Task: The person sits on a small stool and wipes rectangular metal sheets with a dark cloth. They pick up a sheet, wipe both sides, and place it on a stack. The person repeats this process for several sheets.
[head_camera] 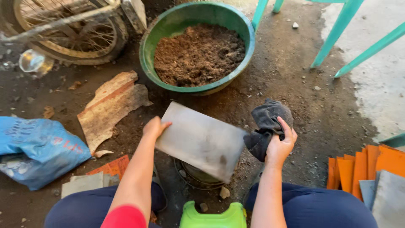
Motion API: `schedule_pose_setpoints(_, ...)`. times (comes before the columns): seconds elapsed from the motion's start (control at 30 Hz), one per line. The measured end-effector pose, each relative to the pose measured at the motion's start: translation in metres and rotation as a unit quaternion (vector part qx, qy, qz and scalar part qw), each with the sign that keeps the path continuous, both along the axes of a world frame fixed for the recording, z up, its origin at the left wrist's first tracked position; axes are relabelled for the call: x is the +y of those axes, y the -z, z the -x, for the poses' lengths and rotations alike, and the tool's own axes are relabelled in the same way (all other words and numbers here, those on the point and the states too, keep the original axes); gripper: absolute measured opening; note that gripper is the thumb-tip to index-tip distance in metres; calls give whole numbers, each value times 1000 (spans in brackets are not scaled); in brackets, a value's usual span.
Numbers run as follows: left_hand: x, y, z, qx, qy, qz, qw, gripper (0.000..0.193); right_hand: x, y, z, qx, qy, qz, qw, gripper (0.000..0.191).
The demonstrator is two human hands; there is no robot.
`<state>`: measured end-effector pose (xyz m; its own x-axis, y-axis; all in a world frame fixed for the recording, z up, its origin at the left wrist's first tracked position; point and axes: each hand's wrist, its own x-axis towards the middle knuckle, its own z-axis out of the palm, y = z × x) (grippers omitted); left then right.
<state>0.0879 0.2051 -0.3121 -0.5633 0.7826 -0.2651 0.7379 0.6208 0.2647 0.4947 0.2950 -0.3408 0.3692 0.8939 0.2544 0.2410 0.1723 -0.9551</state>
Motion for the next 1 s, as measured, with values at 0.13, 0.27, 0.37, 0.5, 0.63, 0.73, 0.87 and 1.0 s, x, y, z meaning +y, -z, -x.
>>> schedule_pose_setpoints(0.13, -77, 25, -26, -91, -124, -131, 979, 66, -15, -47, 39, -140, -57, -80, 985, 58)
schedule_pose_setpoints(0.27, -120, 51, -85, -104, -230, -181, 951, 50, -63, -63, 134, -236, -209, -163, 935, 47)
schedule_pose_setpoints(0.37, -140, 59, -109, -50, -275, -125, 952, 45, -127, -37, 203, -379, -345, -133, 848, 29)
schedule_pose_setpoints(0.5, -152, 60, -110, -49, -290, -138, 946, 44, -160, 11, 227, -478, -374, -249, 754, 36)
schedule_pose_setpoints(0.63, -157, 62, -111, -41, -301, -140, 943, 48, -98, 33, 185, -499, -298, -192, 791, 31)
schedule_pose_setpoints(0.73, -159, 62, -113, -66, -293, -165, 939, 49, -31, 19, 117, -528, -209, -108, 816, 18)
schedule_pose_setpoints(0.87, -161, 54, -112, -74, -315, -124, 938, 49, 42, -20, 30, -595, -96, 106, 791, 21)
schedule_pose_setpoints(1.0, -162, 51, -109, -77, -318, -135, 935, 51, 66, -53, 10, -522, -54, 26, 851, 38)
